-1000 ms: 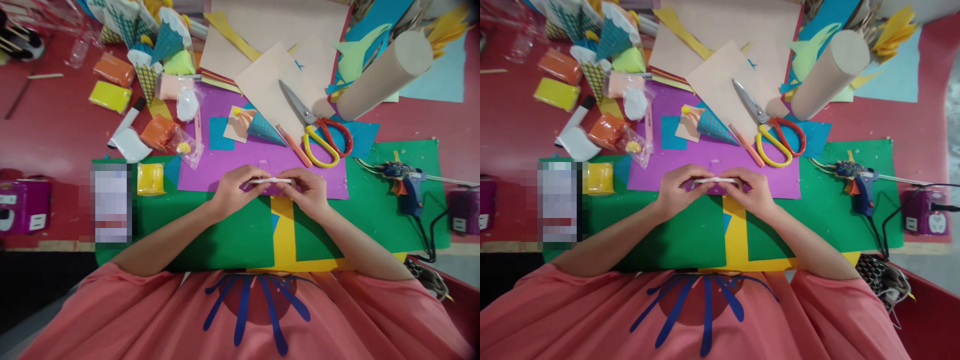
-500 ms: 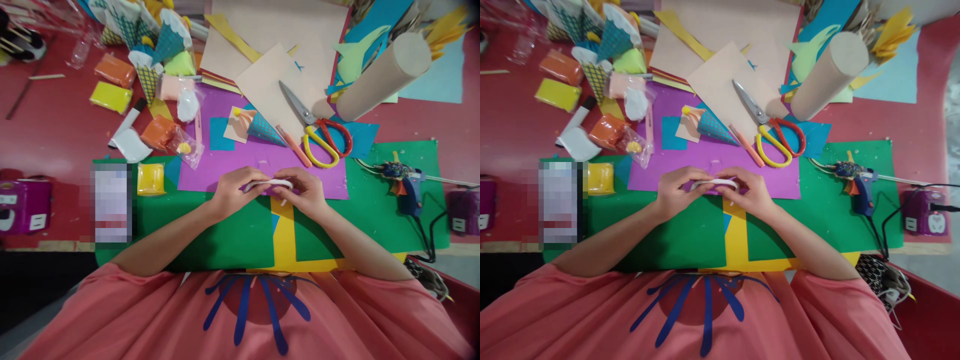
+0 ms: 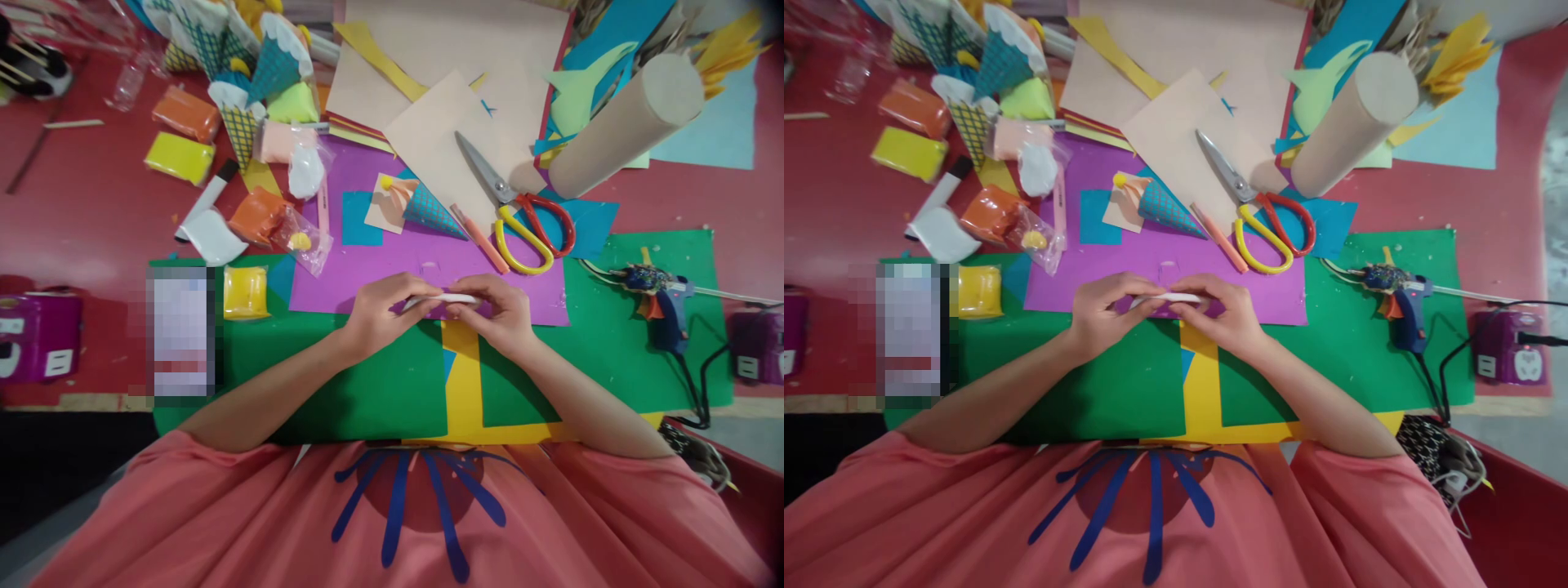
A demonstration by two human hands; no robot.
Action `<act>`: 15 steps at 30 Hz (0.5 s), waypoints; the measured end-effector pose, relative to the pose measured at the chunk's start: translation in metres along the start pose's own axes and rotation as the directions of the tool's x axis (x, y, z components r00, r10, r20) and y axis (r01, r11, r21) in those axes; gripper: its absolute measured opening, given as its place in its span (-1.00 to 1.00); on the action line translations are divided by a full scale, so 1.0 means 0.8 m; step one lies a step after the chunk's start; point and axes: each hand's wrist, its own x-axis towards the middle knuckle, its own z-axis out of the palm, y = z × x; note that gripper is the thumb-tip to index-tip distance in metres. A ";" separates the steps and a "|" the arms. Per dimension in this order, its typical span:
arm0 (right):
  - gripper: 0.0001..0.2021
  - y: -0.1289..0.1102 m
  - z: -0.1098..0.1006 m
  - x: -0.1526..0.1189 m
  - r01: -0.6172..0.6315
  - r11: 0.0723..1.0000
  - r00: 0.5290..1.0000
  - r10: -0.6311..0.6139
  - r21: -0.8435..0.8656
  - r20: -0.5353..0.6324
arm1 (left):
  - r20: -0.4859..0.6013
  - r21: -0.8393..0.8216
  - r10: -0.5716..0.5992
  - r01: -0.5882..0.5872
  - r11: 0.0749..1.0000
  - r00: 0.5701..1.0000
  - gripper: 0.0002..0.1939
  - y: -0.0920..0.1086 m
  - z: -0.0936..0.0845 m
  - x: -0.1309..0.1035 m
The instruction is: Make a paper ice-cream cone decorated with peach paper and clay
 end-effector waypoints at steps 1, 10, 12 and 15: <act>-0.80 0.000 0.000 0.000 -0.010 1.000 1.000 0.010 -0.002 0.007 | -0.002 -0.009 0.008 -0.008 1.000 1.000 -0.84 0.000 0.000 0.000; -0.67 0.001 0.004 -0.004 -0.192 0.964 0.981 0.183 0.182 0.070 | 0.007 -0.031 -0.041 0.041 0.999 0.999 -0.88 0.001 -0.002 -0.001; -0.63 0.001 0.004 -0.004 -0.171 0.969 0.984 0.159 0.178 0.079 | 0.017 -0.044 -0.026 0.026 0.999 1.000 -0.88 0.001 -0.001 -0.001; -0.66 0.000 0.004 -0.003 -0.154 0.978 0.987 0.146 0.139 0.066 | 0.043 -0.055 -0.031 0.033 0.998 0.999 -0.90 0.002 0.000 -0.001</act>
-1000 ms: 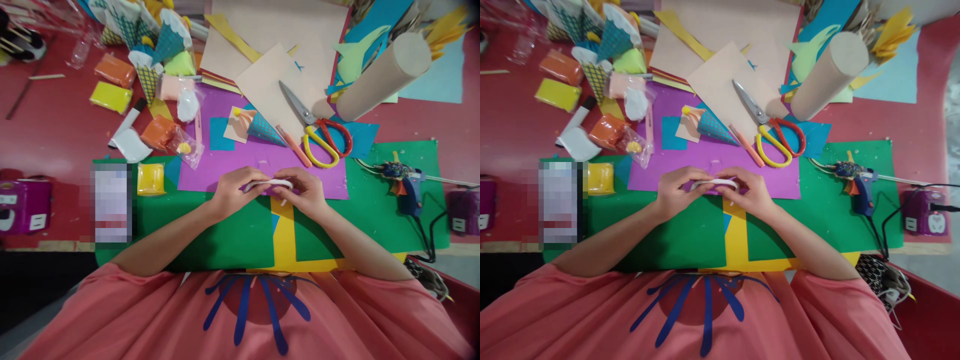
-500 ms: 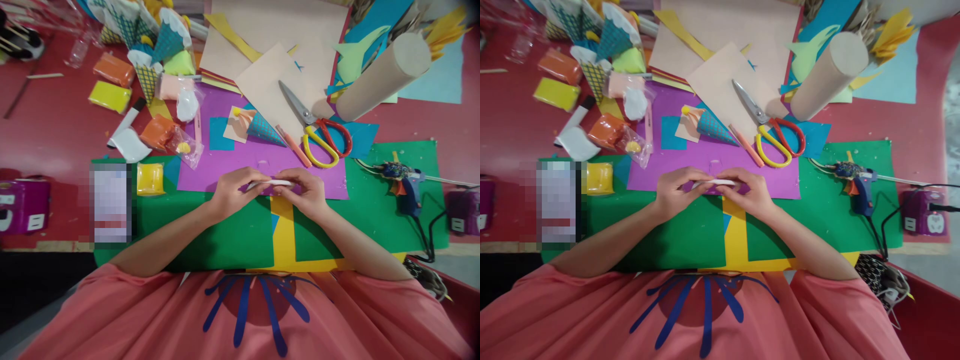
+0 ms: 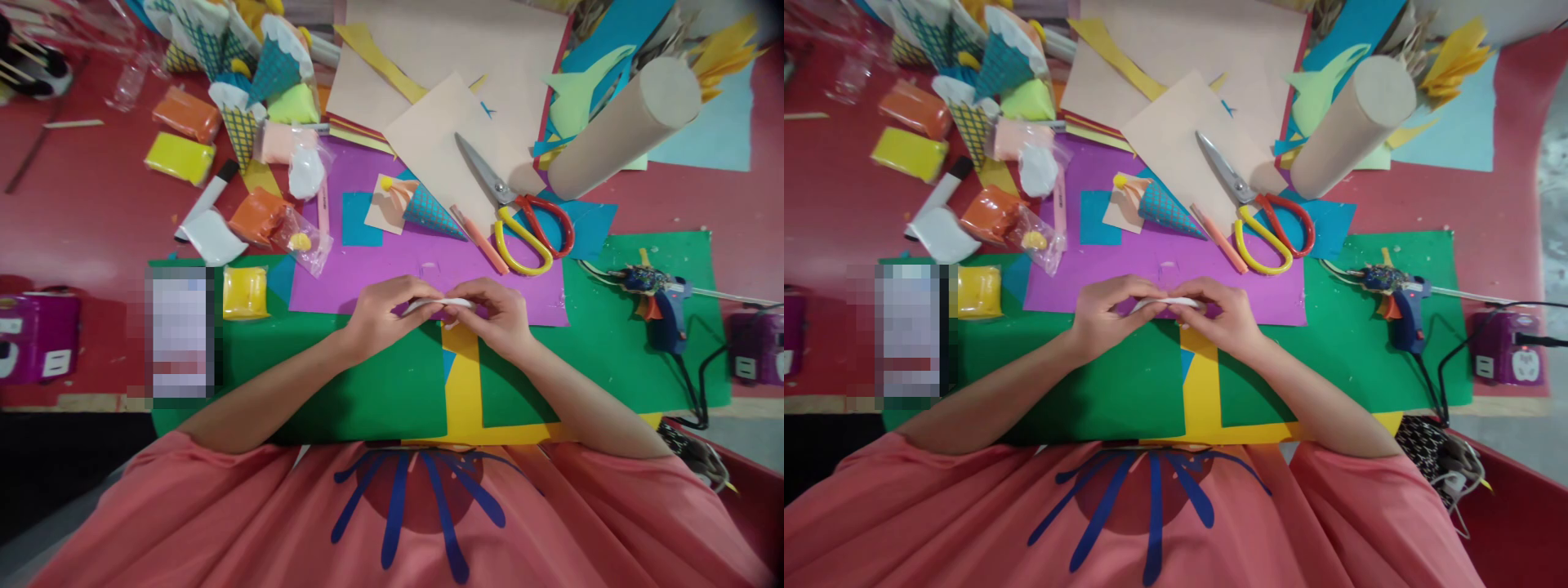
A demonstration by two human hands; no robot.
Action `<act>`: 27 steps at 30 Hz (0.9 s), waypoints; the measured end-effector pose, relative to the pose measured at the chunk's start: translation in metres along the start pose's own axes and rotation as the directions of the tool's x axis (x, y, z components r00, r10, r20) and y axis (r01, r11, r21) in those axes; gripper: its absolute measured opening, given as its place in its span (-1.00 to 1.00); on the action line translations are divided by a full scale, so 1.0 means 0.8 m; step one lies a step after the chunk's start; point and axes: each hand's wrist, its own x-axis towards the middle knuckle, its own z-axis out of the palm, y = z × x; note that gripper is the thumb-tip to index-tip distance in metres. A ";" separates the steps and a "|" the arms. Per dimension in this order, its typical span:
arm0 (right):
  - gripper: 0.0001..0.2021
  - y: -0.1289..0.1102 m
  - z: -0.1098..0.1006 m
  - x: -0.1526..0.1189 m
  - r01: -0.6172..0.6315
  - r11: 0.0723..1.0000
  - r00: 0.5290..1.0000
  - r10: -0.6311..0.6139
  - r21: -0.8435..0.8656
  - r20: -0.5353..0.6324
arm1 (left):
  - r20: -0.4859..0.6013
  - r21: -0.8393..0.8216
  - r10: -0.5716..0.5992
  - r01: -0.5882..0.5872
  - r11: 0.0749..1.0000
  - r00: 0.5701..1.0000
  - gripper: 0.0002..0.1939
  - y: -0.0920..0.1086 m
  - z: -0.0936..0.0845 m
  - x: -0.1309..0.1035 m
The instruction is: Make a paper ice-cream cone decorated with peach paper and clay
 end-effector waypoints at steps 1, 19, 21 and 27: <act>-0.67 -0.001 0.000 0.000 -0.008 1.000 1.000 0.008 -0.008 -0.010 | 0.003 0.003 -0.014 0.014 1.000 1.000 -0.89 0.000 0.000 0.000; -0.68 0.004 -0.001 0.003 0.004 0.999 1.000 -0.004 -0.048 0.000 | -0.017 0.023 -0.087 0.087 0.996 0.996 -0.81 -0.002 0.001 -0.002; -0.68 0.005 -0.001 0.004 0.016 0.997 1.000 -0.016 -0.074 0.010 | -0.001 0.018 -0.048 0.048 0.999 0.999 -0.85 -0.001 0.000 -0.001; -0.79 0.005 -0.002 0.003 0.043 0.993 0.998 -0.049 -0.111 -0.048 | 0.005 0.044 -0.069 0.069 0.997 0.998 -0.83 -0.001 -0.001 -0.002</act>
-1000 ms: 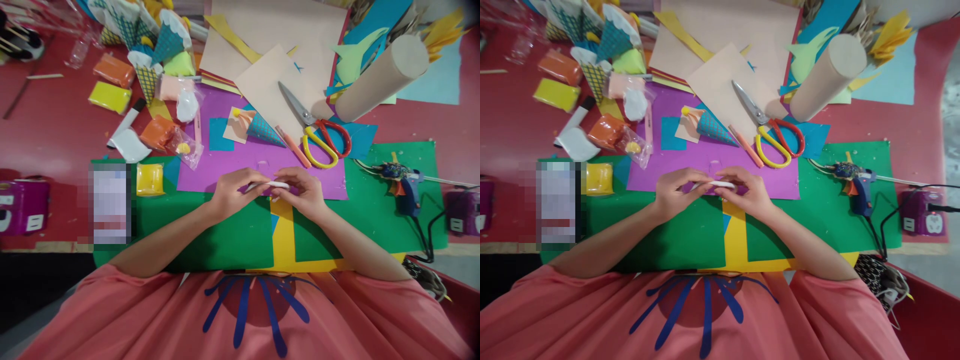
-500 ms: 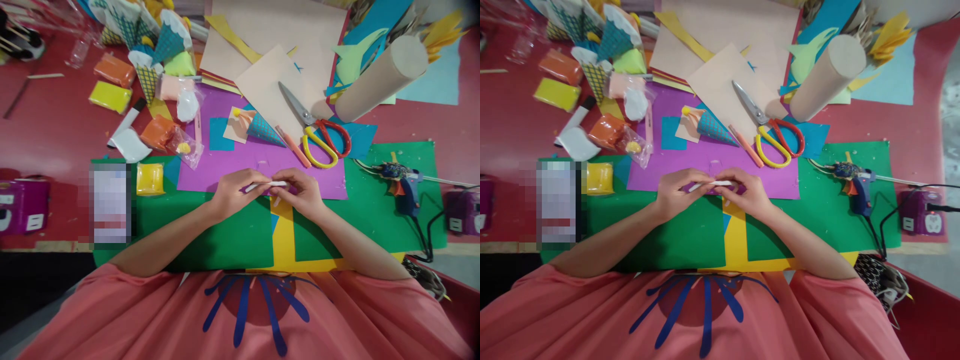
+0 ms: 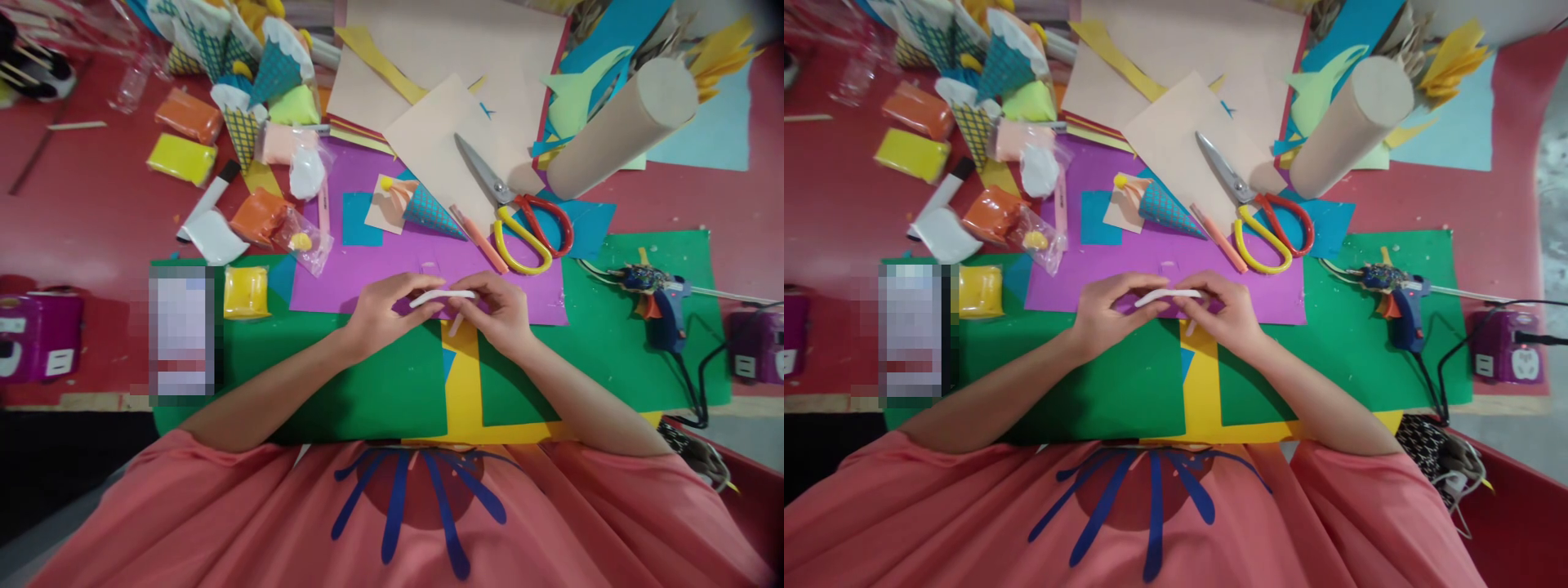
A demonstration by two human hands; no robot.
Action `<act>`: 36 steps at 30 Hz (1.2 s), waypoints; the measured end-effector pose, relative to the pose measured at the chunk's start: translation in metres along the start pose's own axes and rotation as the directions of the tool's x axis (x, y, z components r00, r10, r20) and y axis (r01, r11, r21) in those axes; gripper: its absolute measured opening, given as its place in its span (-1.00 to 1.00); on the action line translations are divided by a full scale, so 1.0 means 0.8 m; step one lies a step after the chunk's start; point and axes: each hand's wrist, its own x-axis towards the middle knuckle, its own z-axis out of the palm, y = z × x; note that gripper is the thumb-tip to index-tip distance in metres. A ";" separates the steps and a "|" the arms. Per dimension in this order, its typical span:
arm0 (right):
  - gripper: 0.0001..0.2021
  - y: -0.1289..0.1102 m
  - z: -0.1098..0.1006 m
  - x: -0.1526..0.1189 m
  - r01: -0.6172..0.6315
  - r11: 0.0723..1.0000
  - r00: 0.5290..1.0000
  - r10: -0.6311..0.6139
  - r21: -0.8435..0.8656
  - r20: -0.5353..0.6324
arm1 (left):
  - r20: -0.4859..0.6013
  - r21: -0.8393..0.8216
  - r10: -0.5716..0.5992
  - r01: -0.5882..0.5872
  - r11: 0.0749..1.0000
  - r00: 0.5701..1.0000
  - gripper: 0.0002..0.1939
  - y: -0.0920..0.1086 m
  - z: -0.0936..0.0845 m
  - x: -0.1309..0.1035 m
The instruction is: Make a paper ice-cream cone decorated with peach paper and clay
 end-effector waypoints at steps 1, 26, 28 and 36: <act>-0.77 0.000 0.000 0.000 0.001 1.000 1.000 -0.001 0.002 -0.013 | 0.002 0.009 -0.015 0.015 1.000 1.000 -0.81 -0.001 0.000 0.000; -0.82 -0.002 -0.003 0.002 0.025 0.998 0.999 -0.027 -0.062 -0.035 | -0.051 0.027 0.020 -0.019 0.999 0.998 -0.82 0.000 0.000 0.001; -0.81 -0.002 -0.002 0.002 0.030 0.999 0.998 -0.033 -0.041 -0.054 | -0.074 0.013 0.030 -0.029 0.999 0.997 -0.85 -0.001 0.001 0.001; -0.78 0.001 -0.003 0.003 0.001 1.000 0.998 -0.002 -0.023 -0.066 | -0.088 -0.046 -0.088 0.085 0.995 0.992 -0.78 -0.002 0.000 0.000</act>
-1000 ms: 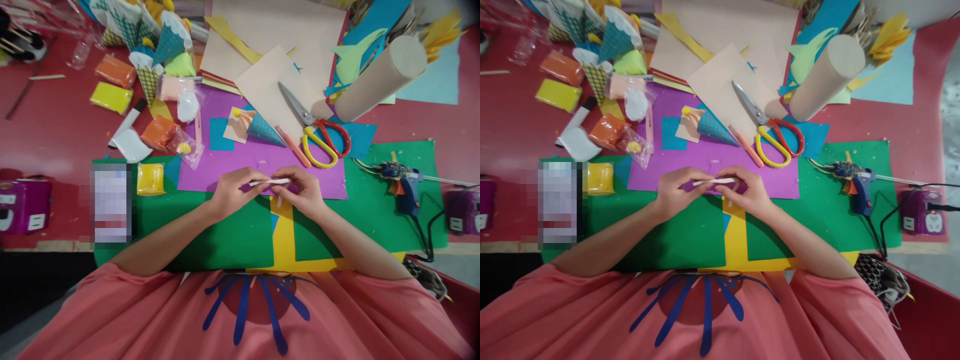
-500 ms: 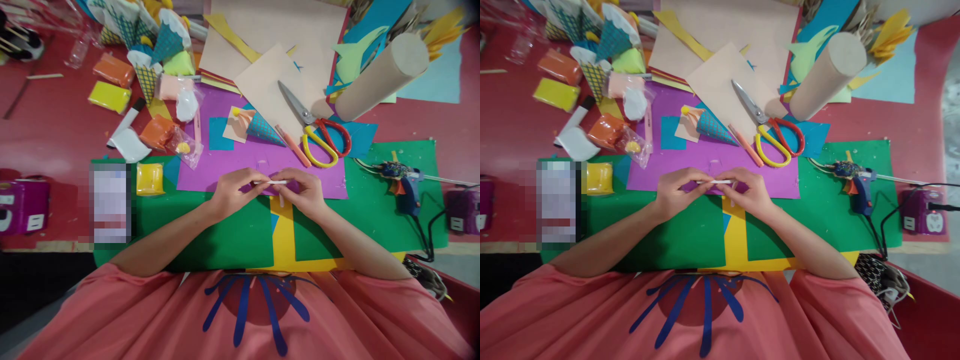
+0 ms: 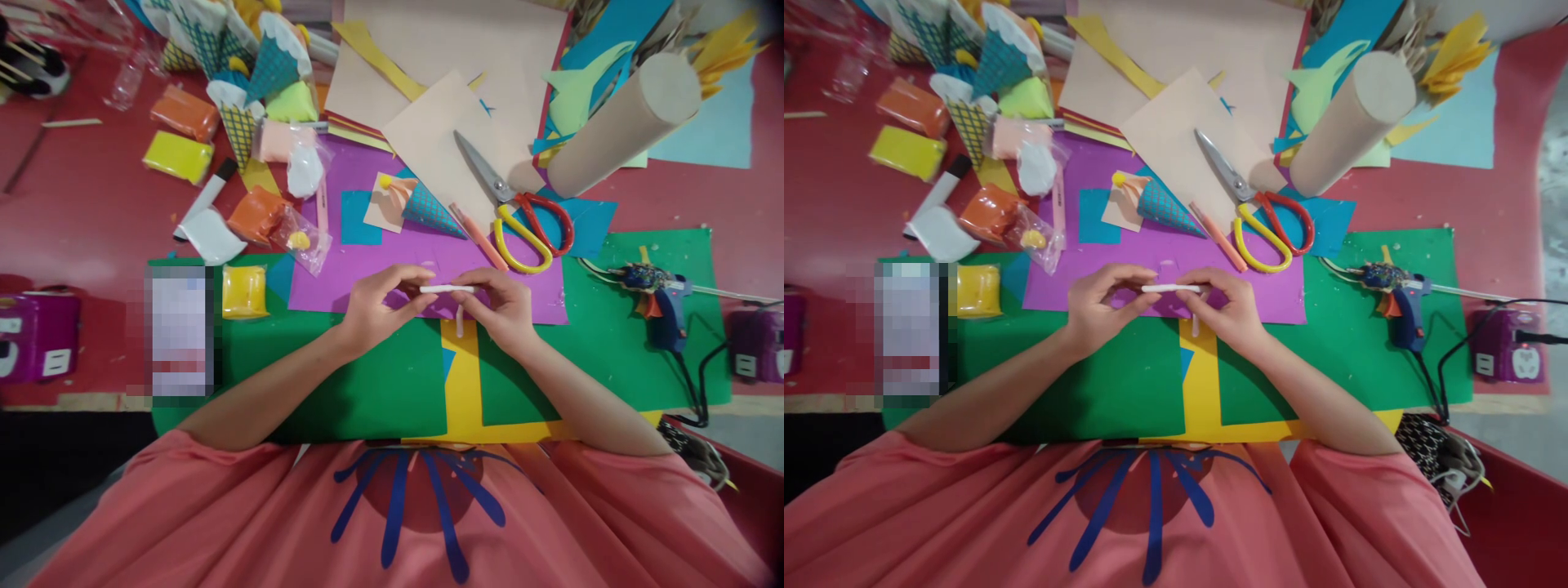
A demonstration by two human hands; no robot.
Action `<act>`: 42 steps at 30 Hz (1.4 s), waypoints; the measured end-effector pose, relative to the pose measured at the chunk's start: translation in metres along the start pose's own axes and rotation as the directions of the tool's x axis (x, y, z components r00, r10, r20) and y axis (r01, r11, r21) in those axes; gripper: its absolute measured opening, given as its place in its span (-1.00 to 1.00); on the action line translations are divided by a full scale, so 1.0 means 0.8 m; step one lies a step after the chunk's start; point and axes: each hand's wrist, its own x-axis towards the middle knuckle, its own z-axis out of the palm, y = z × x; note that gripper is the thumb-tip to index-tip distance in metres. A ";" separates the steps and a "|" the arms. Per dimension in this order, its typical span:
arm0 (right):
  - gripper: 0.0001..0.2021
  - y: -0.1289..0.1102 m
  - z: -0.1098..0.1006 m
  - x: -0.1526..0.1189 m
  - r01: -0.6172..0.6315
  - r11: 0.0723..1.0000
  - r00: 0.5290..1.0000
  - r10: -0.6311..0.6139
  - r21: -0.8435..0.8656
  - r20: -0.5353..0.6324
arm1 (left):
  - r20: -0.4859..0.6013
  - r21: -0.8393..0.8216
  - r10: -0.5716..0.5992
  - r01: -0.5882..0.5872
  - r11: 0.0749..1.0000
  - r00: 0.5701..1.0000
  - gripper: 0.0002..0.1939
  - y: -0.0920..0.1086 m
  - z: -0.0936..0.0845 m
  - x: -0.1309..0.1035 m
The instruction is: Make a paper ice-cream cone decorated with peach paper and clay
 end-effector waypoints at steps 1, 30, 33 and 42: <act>-0.77 0.001 0.000 0.000 -0.008 1.000 1.000 0.008 0.001 -0.013 | -0.004 -0.012 -0.006 0.006 1.000 1.000 -0.79 0.000 -0.001 0.000; -0.70 0.011 -0.013 0.040 -0.440 0.457 0.845 0.502 0.773 0.183 | -0.036 -0.607 -0.560 0.427 0.670 0.828 -0.43 -0.076 0.010 0.083; -0.66 0.011 -0.013 0.040 -0.452 0.485 0.850 0.487 0.748 0.198 | -0.032 -0.471 -0.518 0.445 0.762 0.855 -0.44 -0.080 0.013 0.109; -0.76 0.008 -0.009 0.034 -0.381 0.553 0.893 0.428 0.741 0.140 | 0.047 -0.389 -0.409 0.394 0.833 0.911 -0.37 -0.083 0.010 0.116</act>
